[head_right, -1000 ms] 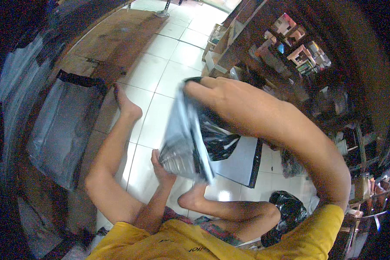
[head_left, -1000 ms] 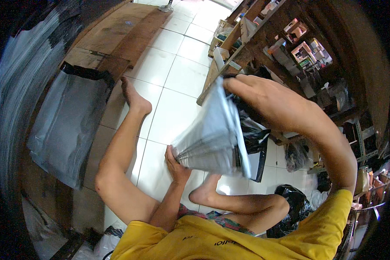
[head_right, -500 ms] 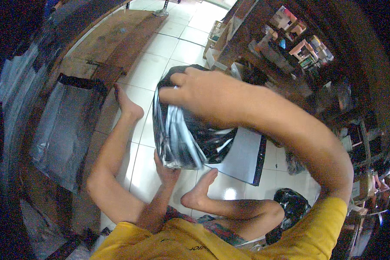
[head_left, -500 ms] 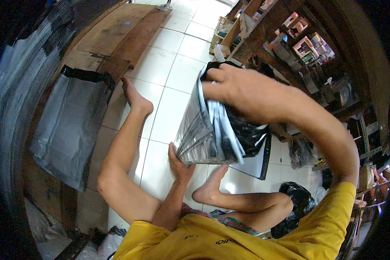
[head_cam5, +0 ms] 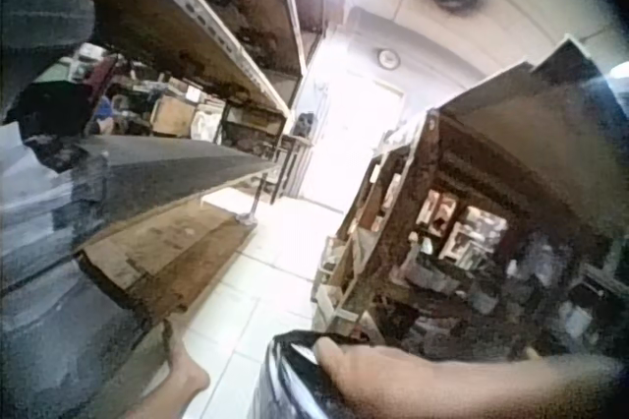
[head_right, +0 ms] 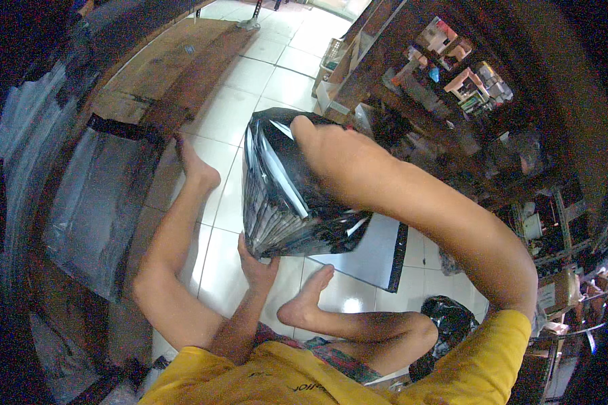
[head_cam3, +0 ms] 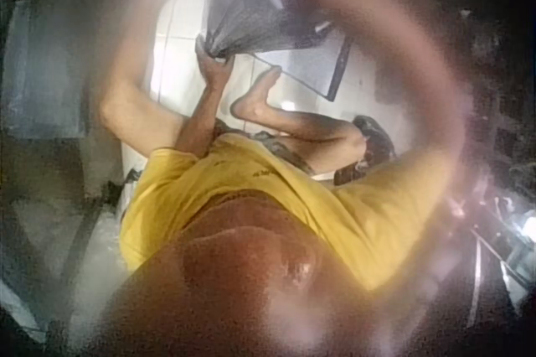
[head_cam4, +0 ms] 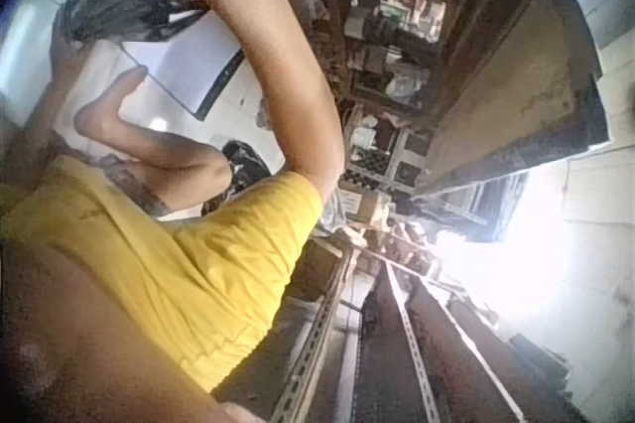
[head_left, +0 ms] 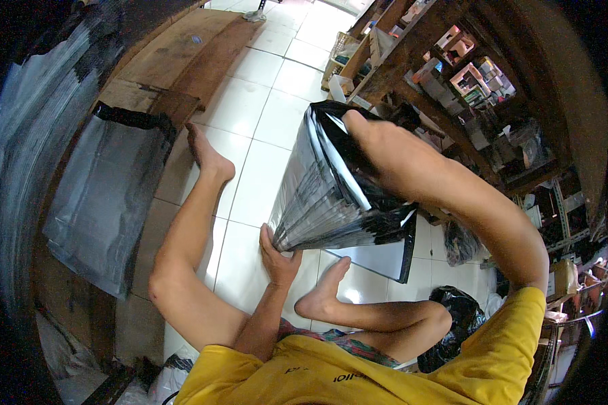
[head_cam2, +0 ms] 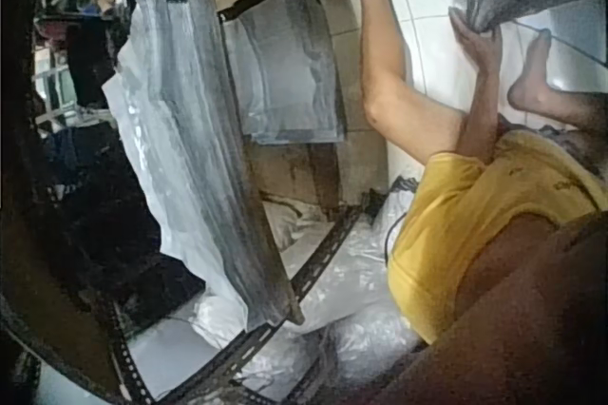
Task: The person sits on the floor and folds white poly mailers one at a time. They smooth each mailer flat, fold it in half, then fold it again into a smaller rectangle, and stack the folded units into a growing pile.
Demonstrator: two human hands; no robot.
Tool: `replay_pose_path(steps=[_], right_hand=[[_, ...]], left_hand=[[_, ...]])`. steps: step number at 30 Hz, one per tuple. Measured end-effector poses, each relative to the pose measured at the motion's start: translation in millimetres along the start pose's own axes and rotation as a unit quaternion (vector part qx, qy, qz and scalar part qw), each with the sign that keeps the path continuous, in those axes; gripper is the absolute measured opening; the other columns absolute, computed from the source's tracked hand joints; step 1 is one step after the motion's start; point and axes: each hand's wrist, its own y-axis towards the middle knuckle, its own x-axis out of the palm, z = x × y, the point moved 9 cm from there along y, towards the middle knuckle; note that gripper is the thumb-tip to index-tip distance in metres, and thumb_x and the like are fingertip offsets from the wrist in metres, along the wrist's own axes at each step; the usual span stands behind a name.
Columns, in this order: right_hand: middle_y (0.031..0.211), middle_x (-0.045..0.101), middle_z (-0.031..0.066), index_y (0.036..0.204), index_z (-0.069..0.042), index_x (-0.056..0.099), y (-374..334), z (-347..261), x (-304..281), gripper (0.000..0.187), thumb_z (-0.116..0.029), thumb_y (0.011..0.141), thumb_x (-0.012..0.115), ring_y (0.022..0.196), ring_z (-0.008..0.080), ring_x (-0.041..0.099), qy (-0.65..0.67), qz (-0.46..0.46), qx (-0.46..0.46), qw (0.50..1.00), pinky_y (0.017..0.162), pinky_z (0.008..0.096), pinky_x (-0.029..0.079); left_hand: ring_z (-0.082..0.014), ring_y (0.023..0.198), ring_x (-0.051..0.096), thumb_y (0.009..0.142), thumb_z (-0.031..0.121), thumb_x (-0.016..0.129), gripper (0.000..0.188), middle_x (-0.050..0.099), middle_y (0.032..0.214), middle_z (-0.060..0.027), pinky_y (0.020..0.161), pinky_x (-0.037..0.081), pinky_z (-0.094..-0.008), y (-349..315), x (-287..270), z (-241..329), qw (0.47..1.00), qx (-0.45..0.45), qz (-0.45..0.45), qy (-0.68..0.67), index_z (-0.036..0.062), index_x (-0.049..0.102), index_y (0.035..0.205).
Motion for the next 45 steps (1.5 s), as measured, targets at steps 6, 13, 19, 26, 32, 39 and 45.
replay_pose_path(steps=[6,13,19,26,32,39,45], right_hand=[[0.100,0.065,0.0205,0.115,-0.004,0.064,-11.8,-13.0,-38.6,0.035,0.000,0.080,0.063,0.093,0.0438,0.066,0.047,0.221,-0.108,0.968,0.079,0.0483,0.055],[0.098,0.065,0.0154,0.104,-0.005,0.069,-10.8,-11.5,-42.5,0.028,-0.002,0.077,0.067,0.092,0.0390,0.067,0.018,0.272,-0.128,0.954,0.078,0.0456,0.055],[0.095,0.064,0.0121,0.099,-0.008,0.069,-10.5,-12.0,-47.1,0.024,-0.003,0.075,0.067,0.091,0.0351,0.066,-0.007,0.311,-0.119,0.943,0.076,0.0445,0.055],[0.088,0.060,0.0083,0.091,-0.010,0.067,-16.4,-21.7,-45.4,0.013,-0.012,0.080,0.062,0.087,0.0291,0.061,-0.104,0.271,-0.179,0.940,0.074,0.0415,0.051],[0.081,0.060,0.0097,0.087,-0.007,0.059,-37.1,-42.2,-38.8,0.008,-0.014,0.082,0.058,0.084,0.0311,0.063,-0.114,0.139,-0.181,0.967,0.073,0.0443,0.053],[0.092,0.067,0.0196,0.125,-0.003,0.051,-33.1,-35.1,-21.8,0.046,-0.006,0.081,0.066,0.085,0.0415,0.066,-0.071,0.022,-0.146,0.986,0.074,0.0471,0.052],[0.097,0.065,0.0214,0.134,-0.008,0.047,-15.9,-32.2,-5.0,0.055,0.000,0.082,0.064,0.092,0.0444,0.067,0.011,-0.051,-0.090,0.995,0.078,0.0509,0.054]], left_hand=[[-0.0481,0.130,0.047,0.073,0.019,0.085,0.106,0.045,0.142,-0.0319,0.110,0.039,-0.0521,-0.1,0.7,-5.3,1.000,0.008,0.010,0.007,-0.0040,0.019,0.153],[-0.0483,0.131,0.047,0.073,0.018,0.083,0.104,0.043,0.144,-0.0309,0.111,0.038,-0.0526,-4.0,3.6,-8.5,1.000,0.009,0.008,0.010,-0.0040,0.021,0.152],[-0.0480,0.133,0.044,0.071,0.014,0.082,0.103,0.040,0.147,-0.0290,0.112,0.038,-0.0528,-4.8,2.4,-5.9,1.000,0.008,0.003,0.011,-0.0019,0.021,0.152],[-0.0479,0.133,0.043,0.070,0.016,0.084,0.107,0.039,0.148,-0.0285,0.112,0.036,-0.0537,-6.4,7.6,-14.7,1.000,-0.010,-0.010,0.002,-0.0009,0.019,0.153],[-0.0497,0.133,0.041,0.069,0.021,0.087,0.112,0.037,0.149,-0.0289,0.112,0.035,-0.0549,-5.3,8.2,-13.4,0.998,-0.005,-0.021,0.066,-0.0012,0.016,0.154],[-0.0499,0.134,0.040,0.069,0.026,0.089,0.116,0.036,0.149,-0.0308,0.112,0.034,-0.0556,-4.9,12.2,-14.5,1.000,0.004,-0.012,0.025,-0.0025,0.015,0.154],[-0.0493,0.136,0.040,0.069,0.026,0.088,0.117,0.035,0.150,-0.0316,0.113,0.034,-0.0554,-4.2,8.5,-9.2,1.000,0.008,-0.004,0.022,-0.0034,0.014,0.154]])
